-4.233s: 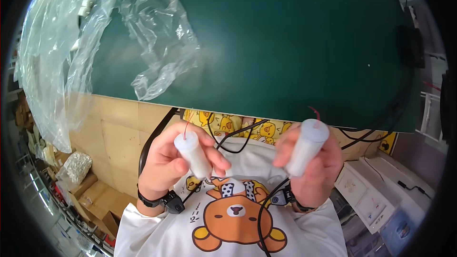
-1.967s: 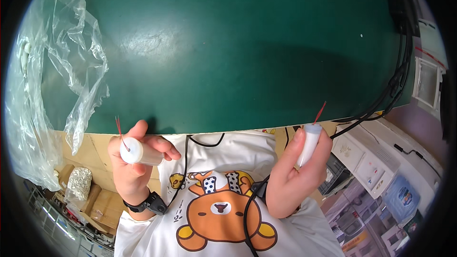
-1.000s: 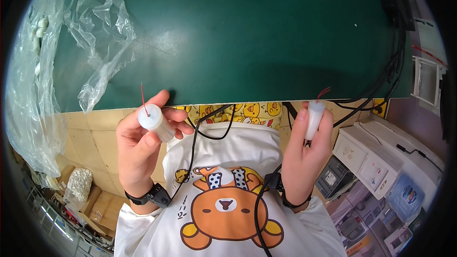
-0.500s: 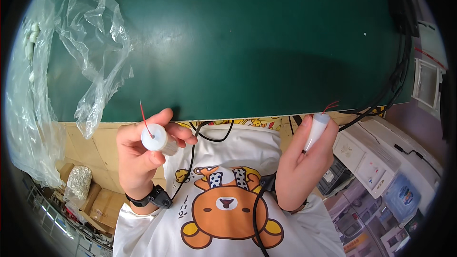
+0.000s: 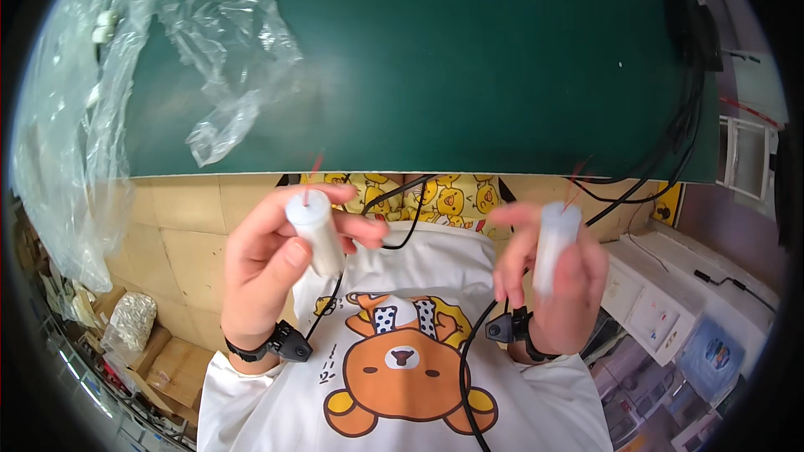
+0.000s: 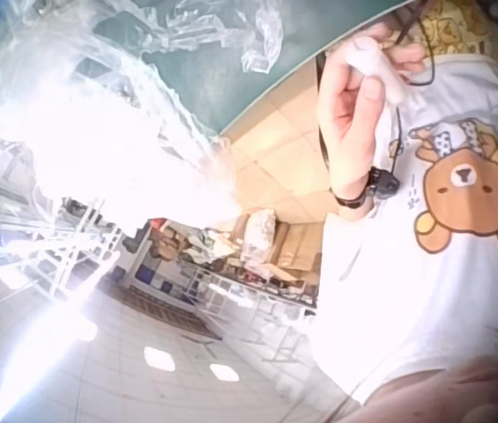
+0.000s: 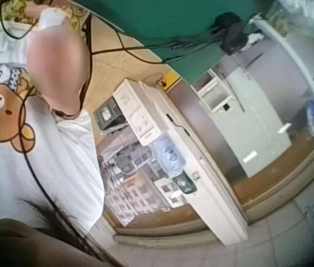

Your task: The person repeatedly picks up pairs of white cylindrical objects with red wires protruding from their ends. They hold the cylinders together, aligning the wires, and then place them back on the table or into a plastic bag. The process is repetitive and involves handling the objects one pair at a time.

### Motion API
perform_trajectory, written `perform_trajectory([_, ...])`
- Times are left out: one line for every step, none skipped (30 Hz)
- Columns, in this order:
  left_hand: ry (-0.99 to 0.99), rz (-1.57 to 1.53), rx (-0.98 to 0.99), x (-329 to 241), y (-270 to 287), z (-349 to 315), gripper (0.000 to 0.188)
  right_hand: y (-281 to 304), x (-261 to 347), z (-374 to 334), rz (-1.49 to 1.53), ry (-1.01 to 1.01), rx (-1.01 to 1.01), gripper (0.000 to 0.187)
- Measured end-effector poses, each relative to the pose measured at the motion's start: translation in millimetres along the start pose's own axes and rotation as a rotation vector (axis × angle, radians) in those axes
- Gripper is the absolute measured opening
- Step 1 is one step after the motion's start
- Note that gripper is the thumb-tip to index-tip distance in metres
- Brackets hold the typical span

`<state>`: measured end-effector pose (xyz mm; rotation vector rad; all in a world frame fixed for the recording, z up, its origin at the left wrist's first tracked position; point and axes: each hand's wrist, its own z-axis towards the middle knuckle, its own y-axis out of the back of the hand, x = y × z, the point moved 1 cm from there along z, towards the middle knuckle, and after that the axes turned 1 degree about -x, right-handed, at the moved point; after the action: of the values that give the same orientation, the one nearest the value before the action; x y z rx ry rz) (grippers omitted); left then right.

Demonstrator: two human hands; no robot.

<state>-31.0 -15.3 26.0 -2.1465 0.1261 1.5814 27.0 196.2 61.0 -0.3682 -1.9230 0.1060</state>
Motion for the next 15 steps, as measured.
perform_trajectory([-0.012, -0.020, 0.015, -3, -3, -1, 0.051, -2, 0, 3, 0.060, -0.015, 0.136, 0.050])
perform_trajectory([-0.025, -0.041, 0.029, -7, -6, -3, 0.051, -6, -2, 5, 0.138, 0.003, 0.206, 0.051])
perform_trajectory([-0.050, -0.068, 0.051, -11, -10, -3, 0.050, -11, -5, 8, 0.220, 0.017, 0.278, 0.052])
perform_trajectory([-0.059, -0.085, 0.060, -15, -13, -5, 0.050, -15, -6, 11, 0.301, 0.029, 0.350, 0.054])
perform_trajectory([-0.067, -0.103, 0.069, -19, -14, -6, 0.049, -16, -4, 13, 0.360, -0.024, 0.445, 0.061])
perform_trajectory([-0.073, -0.123, 0.079, -20, -16, -8, 0.049, -21, -5, 15, 0.455, -0.011, 0.459, 0.062])
perform_trajectory([-0.105, -0.130, 0.080, -22, -17, -8, 0.049, -27, -6, 16, 0.550, 0.001, 0.472, 0.063])
perform_trajectory([-0.120, -0.126, 0.069, -25, -18, -9, 0.049, -30, -8, 18, 0.645, 0.012, 0.484, 0.064])
perform_trajectory([-0.131, -0.126, 0.060, -27, -20, -9, 0.049, -29, -15, 21, 0.677, 0.014, 0.564, 0.062])
perform_trajectory([-0.142, -0.126, 0.053, -29, -20, -10, 0.049, -31, -16, 21, 0.699, -0.003, 0.564, 0.060])
perform_trajectory([-0.140, -0.111, 0.055, -30, -19, -11, 0.050, -33, -17, 20, 0.721, -0.019, 0.564, 0.058])
perform_trajectory([-0.143, -0.127, 0.047, -31, -20, -12, 0.051, -35, -17, 18, 0.741, -0.040, 0.563, 0.055])
perform_trajectory([-0.145, -0.142, 0.040, -32, -21, -13, 0.051, -36, -17, 17, 0.717, -0.062, 0.554, 0.054])
perform_trajectory([-0.148, -0.158, 0.035, -34, -22, -14, 0.052, -36, -15, 16, 0.692, -0.084, 0.545, 0.053])
perform_trajectory([-0.133, -0.168, 0.046, -35, -23, -15, 0.052, -35, -15, 16, 0.669, -0.104, 0.534, 0.052])
